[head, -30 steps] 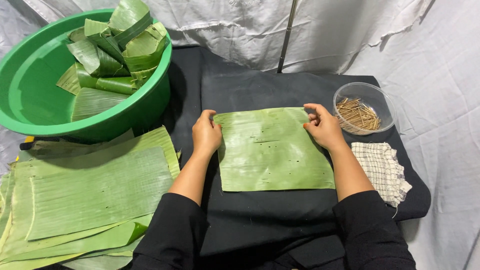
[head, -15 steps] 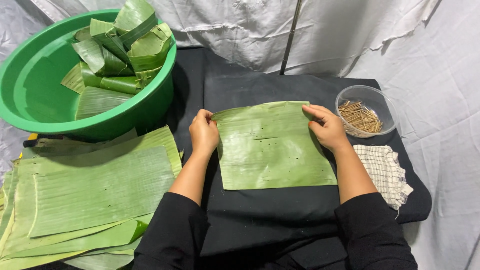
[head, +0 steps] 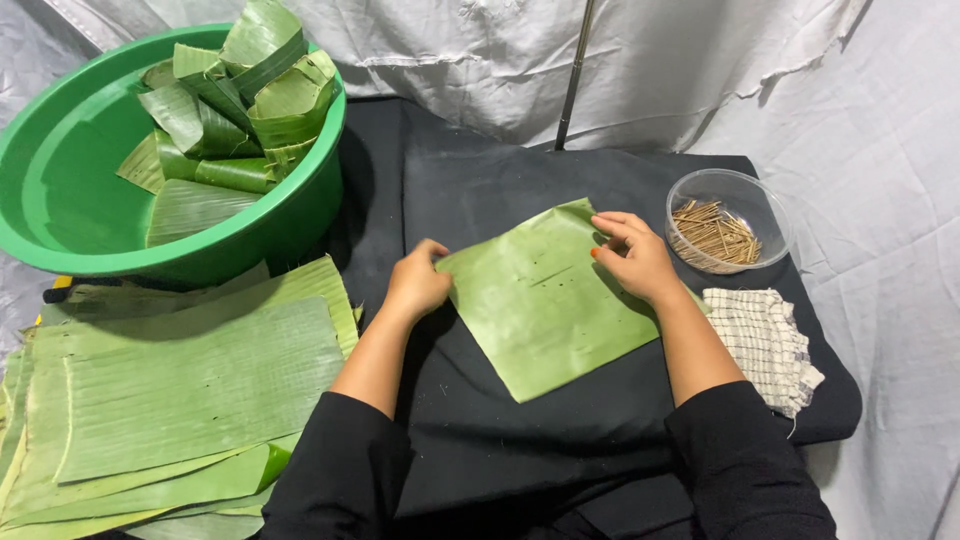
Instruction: Wiping a banana leaf with a cloth and rolling it into a cone shape secured with a small stick
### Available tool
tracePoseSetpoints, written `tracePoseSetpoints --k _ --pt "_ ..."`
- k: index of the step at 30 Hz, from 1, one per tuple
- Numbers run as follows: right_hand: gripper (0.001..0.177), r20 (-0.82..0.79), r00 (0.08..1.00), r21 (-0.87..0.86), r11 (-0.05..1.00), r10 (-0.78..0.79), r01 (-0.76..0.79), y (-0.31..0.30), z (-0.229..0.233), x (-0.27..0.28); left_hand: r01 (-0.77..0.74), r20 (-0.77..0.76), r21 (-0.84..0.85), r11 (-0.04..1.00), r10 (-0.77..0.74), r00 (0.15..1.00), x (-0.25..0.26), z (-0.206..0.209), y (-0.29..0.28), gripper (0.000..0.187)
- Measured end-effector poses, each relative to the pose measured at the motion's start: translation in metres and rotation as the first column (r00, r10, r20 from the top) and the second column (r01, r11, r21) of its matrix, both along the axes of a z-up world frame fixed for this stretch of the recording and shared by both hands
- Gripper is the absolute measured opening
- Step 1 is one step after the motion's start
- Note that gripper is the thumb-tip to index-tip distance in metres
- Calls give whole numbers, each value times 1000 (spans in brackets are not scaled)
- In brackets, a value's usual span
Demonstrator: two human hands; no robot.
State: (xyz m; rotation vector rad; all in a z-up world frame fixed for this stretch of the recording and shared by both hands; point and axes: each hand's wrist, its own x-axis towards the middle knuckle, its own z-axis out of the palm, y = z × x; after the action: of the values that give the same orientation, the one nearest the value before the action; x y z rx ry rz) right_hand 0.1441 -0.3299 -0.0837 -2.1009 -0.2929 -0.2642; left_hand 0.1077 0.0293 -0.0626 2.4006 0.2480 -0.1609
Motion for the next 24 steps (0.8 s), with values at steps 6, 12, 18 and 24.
tracePoseSetpoints --k 6,12,18,24 --pt "50 -99 993 298 954 72 -39 2 -5 0 100 -61 -80 992 -105 993 -16 36 -11 43" --pt "44 -126 981 487 871 148 -69 1 -2 5 133 9 -229 964 -135 991 3 3 -3 32" --pt "40 -54 968 706 695 244 -136 -3 -1 8 225 -1 -399 889 -246 969 0 16 0 63" --pt "42 -5 950 793 580 313 -187 20 5 -7 453 147 -34 891 -444 884 -21 46 -29 66"
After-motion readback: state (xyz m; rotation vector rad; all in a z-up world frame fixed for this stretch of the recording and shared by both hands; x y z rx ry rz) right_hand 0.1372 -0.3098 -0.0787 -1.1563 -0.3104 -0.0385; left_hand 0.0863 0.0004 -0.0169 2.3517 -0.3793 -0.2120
